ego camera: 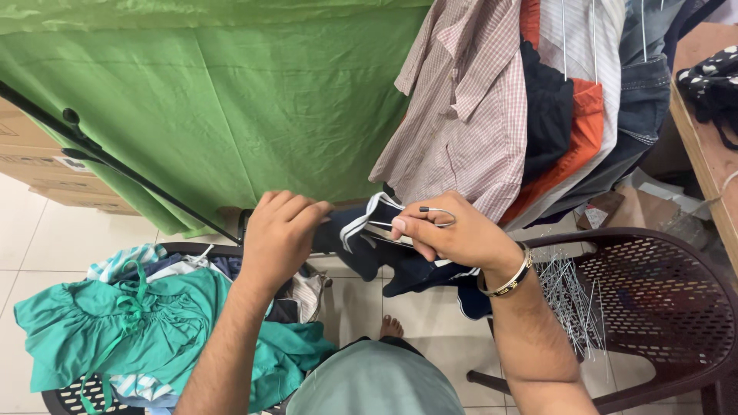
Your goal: The person picks up various garments from a laundry basket, places each onto a wire hanger, and hangs them on a clothing rack. Items handled include shorts, a shirt, and a t-shirt. The person repeats this process for several pieces of clothing.
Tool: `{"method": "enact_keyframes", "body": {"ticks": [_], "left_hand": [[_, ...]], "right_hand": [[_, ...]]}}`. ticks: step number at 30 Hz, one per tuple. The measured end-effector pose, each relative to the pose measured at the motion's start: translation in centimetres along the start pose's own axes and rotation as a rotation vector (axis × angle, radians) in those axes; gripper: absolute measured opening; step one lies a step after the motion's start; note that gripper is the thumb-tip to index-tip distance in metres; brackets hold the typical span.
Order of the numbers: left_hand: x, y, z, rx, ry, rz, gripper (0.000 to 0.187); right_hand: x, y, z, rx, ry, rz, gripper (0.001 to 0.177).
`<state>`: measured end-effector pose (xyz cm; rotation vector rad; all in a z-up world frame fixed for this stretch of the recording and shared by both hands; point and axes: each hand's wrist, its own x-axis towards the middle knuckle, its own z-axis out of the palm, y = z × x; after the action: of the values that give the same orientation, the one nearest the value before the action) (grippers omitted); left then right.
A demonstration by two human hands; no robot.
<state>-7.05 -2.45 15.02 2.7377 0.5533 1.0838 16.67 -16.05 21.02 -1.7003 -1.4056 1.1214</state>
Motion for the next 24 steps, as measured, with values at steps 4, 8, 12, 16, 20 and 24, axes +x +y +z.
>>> {"method": "enact_keyframes", "body": {"ticks": [4, 8, 12, 16, 20, 24], "left_hand": [[-1.3, -0.3, 0.3, -0.037, 0.118, -0.042, 0.025], [-1.9, -0.7, -0.8, 0.057, 0.201, -0.071, 0.024], [-2.6, -1.2, -2.2, 0.12, 0.244, -0.112, 0.025], [-3.0, -1.7, -2.8, 0.134, 0.271, -0.129, 0.024], [-3.1, -1.9, -2.9, 0.126, 0.281, -0.144, 0.026], [-3.4, -2.4, -3.5, 0.111, 0.293, -0.205, 0.028]], "right_hand": [[-0.5, -0.7, -0.1, 0.032, 0.139, -0.235, 0.025], [-1.9, 0.0, -1.5, -0.239, 0.499, -0.463, 0.046], [-3.2, 1.9, -0.6, -0.344, 0.713, -0.224, 0.038], [-2.6, 2.2, 1.8, -0.349, 0.645, -0.226, 0.042], [-1.8, 1.6, 3.7, -0.456, 0.728, -0.323, 0.028], [-2.5, 1.0, 4.7, -0.407, 0.764, -0.348, 0.018]]}}
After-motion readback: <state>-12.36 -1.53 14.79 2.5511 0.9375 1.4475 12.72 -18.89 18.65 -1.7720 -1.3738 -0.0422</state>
